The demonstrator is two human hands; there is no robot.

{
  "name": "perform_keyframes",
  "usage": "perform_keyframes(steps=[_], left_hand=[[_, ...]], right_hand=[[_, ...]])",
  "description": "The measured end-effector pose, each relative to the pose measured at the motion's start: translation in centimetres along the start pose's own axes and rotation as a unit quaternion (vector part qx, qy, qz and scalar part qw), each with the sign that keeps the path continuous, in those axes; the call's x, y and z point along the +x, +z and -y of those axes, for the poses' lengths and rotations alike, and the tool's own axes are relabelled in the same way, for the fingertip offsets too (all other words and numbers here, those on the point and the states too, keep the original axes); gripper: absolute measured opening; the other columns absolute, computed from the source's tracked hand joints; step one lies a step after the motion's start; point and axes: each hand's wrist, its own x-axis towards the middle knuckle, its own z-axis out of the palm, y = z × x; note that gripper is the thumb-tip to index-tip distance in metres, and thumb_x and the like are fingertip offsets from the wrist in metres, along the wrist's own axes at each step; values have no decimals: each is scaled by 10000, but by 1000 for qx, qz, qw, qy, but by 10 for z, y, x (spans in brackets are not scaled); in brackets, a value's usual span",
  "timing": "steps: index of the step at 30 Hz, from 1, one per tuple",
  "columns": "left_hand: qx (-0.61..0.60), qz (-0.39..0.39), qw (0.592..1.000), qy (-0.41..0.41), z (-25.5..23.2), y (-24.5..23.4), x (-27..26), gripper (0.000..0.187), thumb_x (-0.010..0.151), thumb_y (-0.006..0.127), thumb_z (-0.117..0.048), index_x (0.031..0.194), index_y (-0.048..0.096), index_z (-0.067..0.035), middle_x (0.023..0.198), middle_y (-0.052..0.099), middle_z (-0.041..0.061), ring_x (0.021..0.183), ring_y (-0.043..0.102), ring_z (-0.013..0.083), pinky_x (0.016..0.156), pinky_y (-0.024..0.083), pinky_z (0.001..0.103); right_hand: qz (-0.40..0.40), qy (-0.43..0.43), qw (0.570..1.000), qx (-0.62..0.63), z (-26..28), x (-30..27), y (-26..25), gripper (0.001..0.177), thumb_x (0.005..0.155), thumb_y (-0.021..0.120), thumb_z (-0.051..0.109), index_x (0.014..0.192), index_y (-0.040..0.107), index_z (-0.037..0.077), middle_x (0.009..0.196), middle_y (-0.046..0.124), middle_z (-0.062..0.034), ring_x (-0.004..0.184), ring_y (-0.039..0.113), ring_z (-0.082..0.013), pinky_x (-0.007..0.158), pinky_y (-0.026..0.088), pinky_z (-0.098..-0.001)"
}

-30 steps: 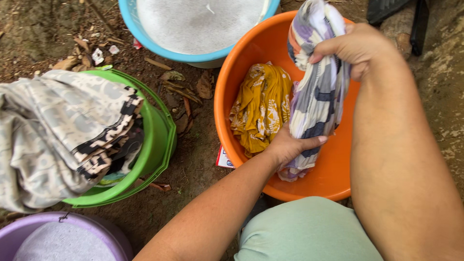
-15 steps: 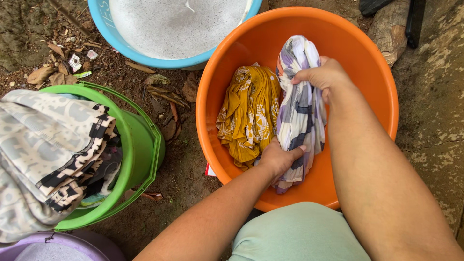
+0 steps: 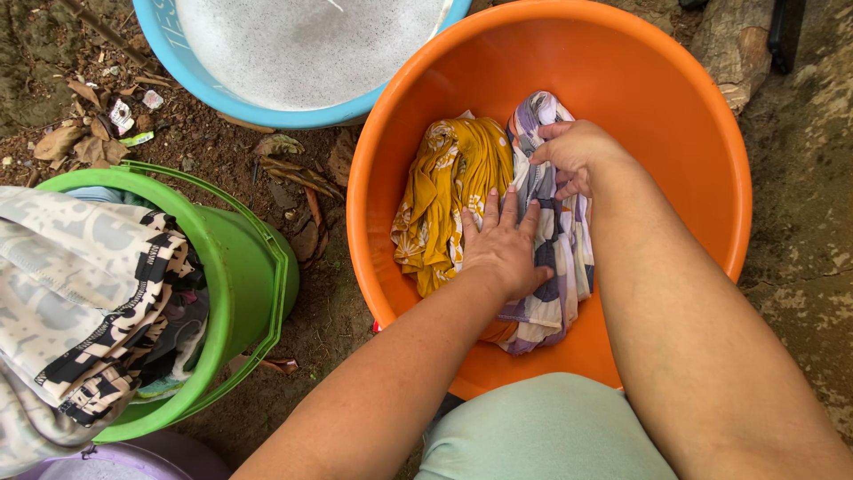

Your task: The person sorts items of clothing between different buckets, rinses them in water, and wrings them out by hand.

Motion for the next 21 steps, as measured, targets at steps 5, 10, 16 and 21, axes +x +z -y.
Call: perform_keyframes(steps=[5,10,16,21], left_hand=[[101,23,994,33,8,7,-10,1090,846,696,-617,1640,67,-215,1706,-56,157,1564,-94,398,1189,-42,683],[108,-26,993,35,13,20,-17,1075,846,696,-613,1639,98,-200,1708,-33,176,1568,-76,392,1189,-53,683],[-25,-61,998,-22,17,-14,-29,1053,859,685,-606,1621,103,-171,1697,-30,174,1563,-34,369,1204,-17,641],[-165,-125,976,-71,36,-47,-59,978,854,706,-579,1602,231,-167,1680,138,181,1542,132,401,1224,123,590]], right_hand=[[-13,4,1000,-26,1,5,6,774,852,692,62,1568,447,228,1581,451,-213,1412,430,-551,1080,410,-714],[-51,2,994,-100,16,4,12,700,868,717,78,1521,483,166,1557,476,-200,1406,435,-551,1076,377,-748],[-56,-96,976,-187,54,-43,29,485,856,743,139,1335,703,82,1297,702,-196,1150,657,-431,957,512,-679],[-12,-136,968,-211,87,-103,54,493,865,761,195,1338,637,131,1140,683,-115,946,663,-311,852,572,-556]])
